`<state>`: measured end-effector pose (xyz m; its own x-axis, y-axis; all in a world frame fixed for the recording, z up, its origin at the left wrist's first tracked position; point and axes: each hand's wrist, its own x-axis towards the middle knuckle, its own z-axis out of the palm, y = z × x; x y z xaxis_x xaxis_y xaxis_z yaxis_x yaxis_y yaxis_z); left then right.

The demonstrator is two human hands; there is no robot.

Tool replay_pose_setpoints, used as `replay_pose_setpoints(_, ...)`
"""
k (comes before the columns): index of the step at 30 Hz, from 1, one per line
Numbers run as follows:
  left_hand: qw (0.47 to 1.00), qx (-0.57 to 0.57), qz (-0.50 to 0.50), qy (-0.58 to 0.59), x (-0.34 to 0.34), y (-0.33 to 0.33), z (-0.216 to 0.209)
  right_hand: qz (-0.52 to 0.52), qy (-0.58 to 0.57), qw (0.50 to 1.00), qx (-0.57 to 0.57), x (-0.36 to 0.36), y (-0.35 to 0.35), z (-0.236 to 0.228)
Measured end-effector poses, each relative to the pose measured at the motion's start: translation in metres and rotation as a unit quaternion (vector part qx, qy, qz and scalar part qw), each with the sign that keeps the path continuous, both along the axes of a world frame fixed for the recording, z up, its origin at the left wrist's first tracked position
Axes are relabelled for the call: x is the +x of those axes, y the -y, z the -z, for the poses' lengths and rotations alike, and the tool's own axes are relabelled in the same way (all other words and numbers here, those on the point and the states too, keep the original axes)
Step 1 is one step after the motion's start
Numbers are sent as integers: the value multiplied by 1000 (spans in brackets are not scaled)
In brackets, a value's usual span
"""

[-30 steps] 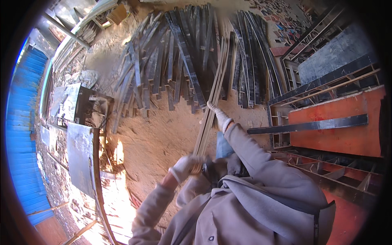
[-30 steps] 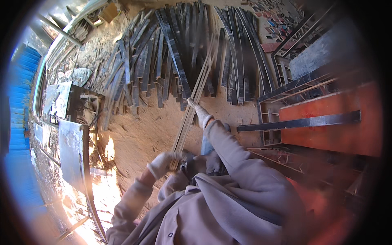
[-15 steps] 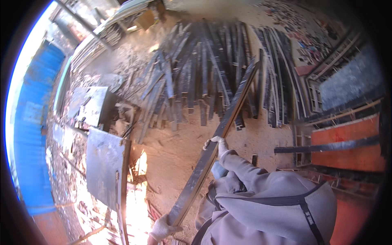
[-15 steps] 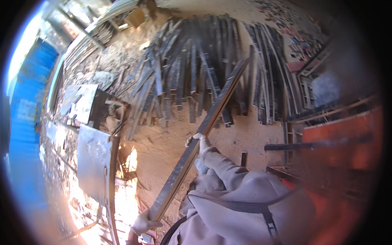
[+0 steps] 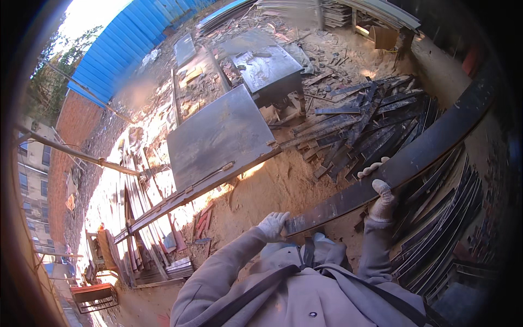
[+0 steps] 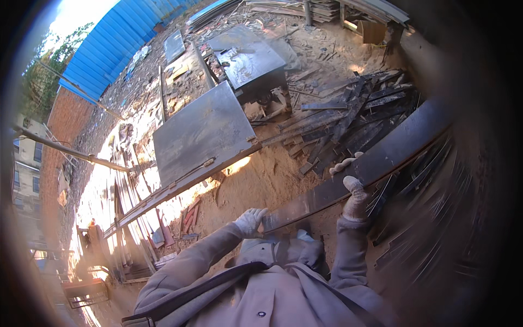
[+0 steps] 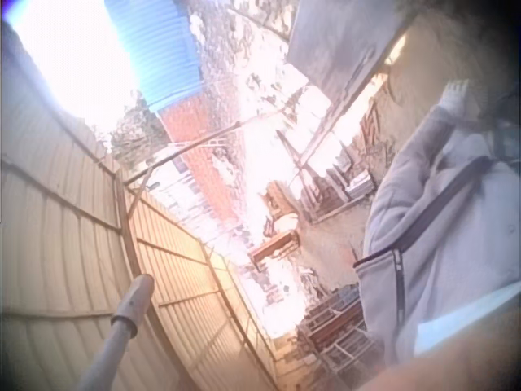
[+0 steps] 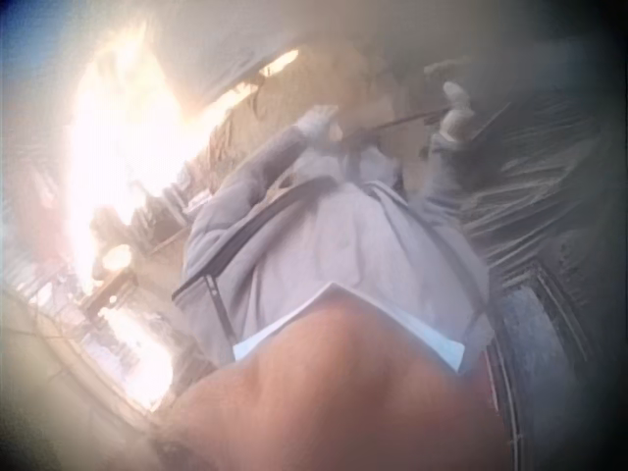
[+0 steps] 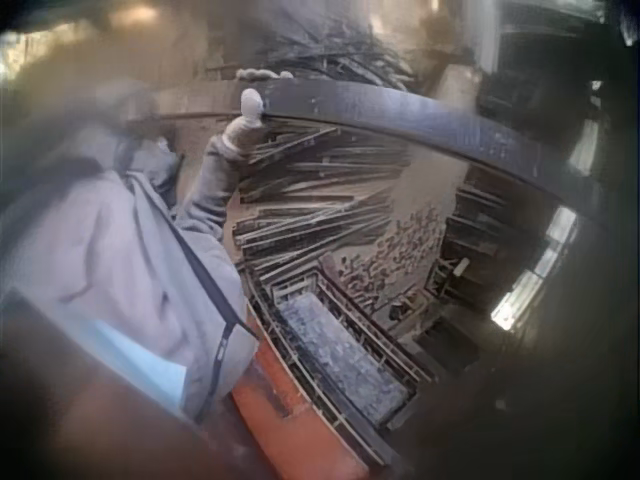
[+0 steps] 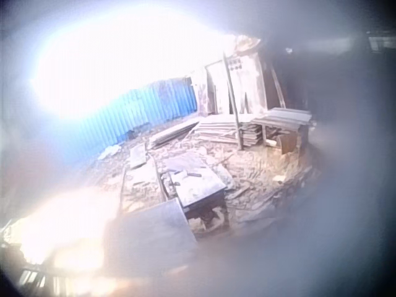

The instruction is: The person picks up metal rods from a pile, places them on a metal surface, and then stacks them in a rack. The person repeats this process with multiple rods.

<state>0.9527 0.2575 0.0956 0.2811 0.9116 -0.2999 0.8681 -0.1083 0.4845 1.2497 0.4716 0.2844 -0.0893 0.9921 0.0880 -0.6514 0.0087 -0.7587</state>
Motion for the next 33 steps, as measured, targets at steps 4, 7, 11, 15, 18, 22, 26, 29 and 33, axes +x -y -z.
replay_pose_setpoints(4,955,76,-119,259,21,-139,-108,-89,66,989,96,-53,-37,-49)
replay_pose_setpoints(7,803,207,-155,536,-10,-223,-226,-155,210,949,177,-95,-59,-28)
replay_pose_setpoints(11,632,261,-201,701,-103,-237,-315,-208,352,889,206,-170,-46,27)
replay_pose_setpoints(15,539,284,-438,661,-205,-203,-258,-267,512,775,257,-239,-41,61)
replay_pose_setpoints(18,367,279,-571,679,-280,-180,-167,-271,588,680,346,-300,-42,87)
replay_pose_setpoints(22,118,232,-649,715,-353,-170,-66,-208,650,509,525,-359,-57,59)
replay_pose_setpoints(26,23,176,-689,703,-382,-174,-7,-234,685,406,559,-402,-99,49)
replay_pose_setpoints(29,-21,212,-693,689,-412,-183,25,-224,737,302,562,-438,-129,39)
replay_pose_setpoints(33,51,217,-710,667,-472,-173,64,-187,787,251,532,-438,-197,31)
